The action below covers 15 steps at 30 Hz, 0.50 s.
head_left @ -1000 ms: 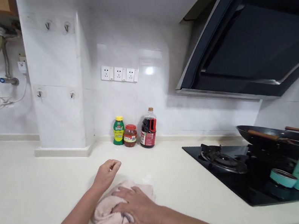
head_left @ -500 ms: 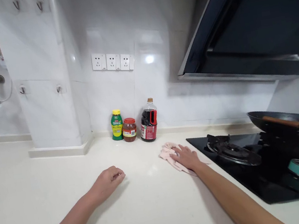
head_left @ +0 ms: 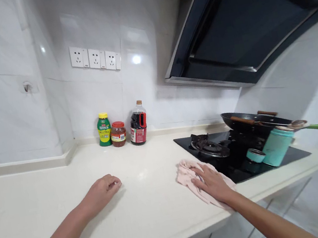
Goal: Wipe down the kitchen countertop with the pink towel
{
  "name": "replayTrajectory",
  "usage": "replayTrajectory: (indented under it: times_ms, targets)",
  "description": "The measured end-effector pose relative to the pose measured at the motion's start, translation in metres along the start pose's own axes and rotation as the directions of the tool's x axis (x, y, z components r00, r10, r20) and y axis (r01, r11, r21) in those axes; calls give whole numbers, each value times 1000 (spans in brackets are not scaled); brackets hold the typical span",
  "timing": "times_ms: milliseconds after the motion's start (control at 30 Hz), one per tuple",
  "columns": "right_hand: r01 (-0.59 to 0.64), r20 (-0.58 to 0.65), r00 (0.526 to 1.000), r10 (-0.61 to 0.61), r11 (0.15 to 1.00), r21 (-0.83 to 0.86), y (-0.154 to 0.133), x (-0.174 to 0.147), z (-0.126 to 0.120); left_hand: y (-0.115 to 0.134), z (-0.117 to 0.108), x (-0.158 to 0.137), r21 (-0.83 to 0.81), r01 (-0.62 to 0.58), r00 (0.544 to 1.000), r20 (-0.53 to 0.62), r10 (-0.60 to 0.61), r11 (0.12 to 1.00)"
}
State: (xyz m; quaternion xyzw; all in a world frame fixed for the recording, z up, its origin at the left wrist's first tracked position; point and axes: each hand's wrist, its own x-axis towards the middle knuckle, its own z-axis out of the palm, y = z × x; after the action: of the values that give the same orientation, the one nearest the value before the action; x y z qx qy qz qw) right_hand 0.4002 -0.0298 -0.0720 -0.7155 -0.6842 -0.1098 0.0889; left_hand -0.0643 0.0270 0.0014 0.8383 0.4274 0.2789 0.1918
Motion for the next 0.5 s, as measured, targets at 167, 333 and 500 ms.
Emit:
replayTrajectory:
  times_ms: [167,333,500]
  targets:
    - [29,-30,999,-29,999,20,7,-85,-9,3,5,-1,-29,-29,1000,-9,29,999]
    - [-97,211,974,80,993,72,-4,-81,-31,7,7,-2,-33,-51,999,3,52,998]
    - [-198,207,962,178,977,79,-52,-17,-48,7,4,1,-20,-37,999,-16,37,999]
